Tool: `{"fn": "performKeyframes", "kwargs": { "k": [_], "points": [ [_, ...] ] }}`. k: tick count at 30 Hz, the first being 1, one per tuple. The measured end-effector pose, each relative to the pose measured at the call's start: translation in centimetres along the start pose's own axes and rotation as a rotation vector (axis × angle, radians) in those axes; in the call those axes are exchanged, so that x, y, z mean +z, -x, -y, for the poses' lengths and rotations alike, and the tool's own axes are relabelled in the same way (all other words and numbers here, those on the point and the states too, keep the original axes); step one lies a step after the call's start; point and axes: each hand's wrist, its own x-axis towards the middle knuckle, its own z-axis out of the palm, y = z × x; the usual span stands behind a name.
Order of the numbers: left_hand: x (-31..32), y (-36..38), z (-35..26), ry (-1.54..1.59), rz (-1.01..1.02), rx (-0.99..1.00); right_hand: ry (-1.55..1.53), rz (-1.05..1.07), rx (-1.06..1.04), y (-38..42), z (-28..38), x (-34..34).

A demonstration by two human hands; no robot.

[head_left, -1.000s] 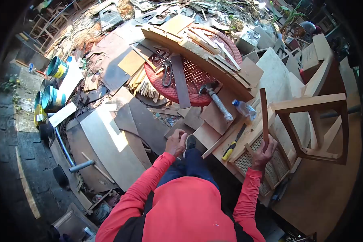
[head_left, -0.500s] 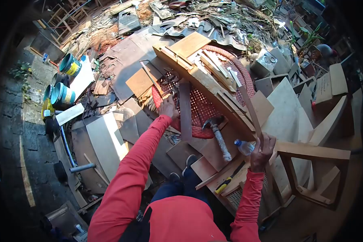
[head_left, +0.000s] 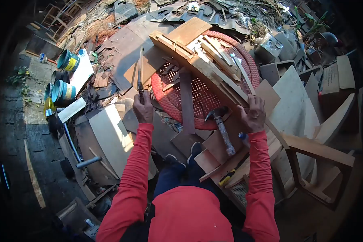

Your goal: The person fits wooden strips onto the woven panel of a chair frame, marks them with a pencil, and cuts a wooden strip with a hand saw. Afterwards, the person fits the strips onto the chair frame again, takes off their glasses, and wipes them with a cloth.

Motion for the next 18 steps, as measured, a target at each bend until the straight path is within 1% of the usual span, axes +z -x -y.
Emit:
{"fn": "performKeyframes", "kwargs": {
  "k": [2,3,4,5,6,8,10,11,12,14,18],
  "points": [
    [-3.5,1.8,-0.8,-0.025,-0.022,0.011,0.007,0.047,-0.003,0.1,0.0,-0.4],
    [-4.9,3.0,-1.6,-0.002,-0.035,0.123,0.015,0.090,-0.024,-0.2,0.0,-1.0],
    [-6.5,4.0,-0.8,0.038,0.056,-0.018,-0.004,0.114,-0.048,-0.4,-0.5,-0.9],
    [-7.5,5.1,-1.2,0.194,0.098,-0.104,-0.030,0.132,-0.082,-0.5,-1.2,-1.1],
    [-8.3,5.9,-2.7,0.325,0.089,-0.212,-0.010,0.163,-0.076,-0.8,-2.1,-1.5],
    [-9.6,7.2,-0.3,0.314,0.036,-0.192,-0.003,0.228,-0.065,-0.8,-2.1,-1.8],
    [-11.0,8.3,0.7,0.327,0.147,-0.299,0.055,0.230,-0.071,-0.4,-1.3,-2.1],
    [-10.9,8.8,0.9,0.335,0.146,-0.355,0.079,0.219,-0.079,-0.3,-1.1,-2.0],
    [-11.1,9.6,0.9,0.261,0.170,-0.427,0.104,0.204,-0.086,-0.3,-0.9,-1.8],
    [-11.1,11.2,0.9,0.289,0.165,-0.510,0.126,0.144,-0.103,0.3,-0.6,-1.2],
    [-11.1,13.0,3.2,0.314,0.120,-0.564,0.169,0.074,-0.102,0.6,-0.6,-1.0]
  ]
}}
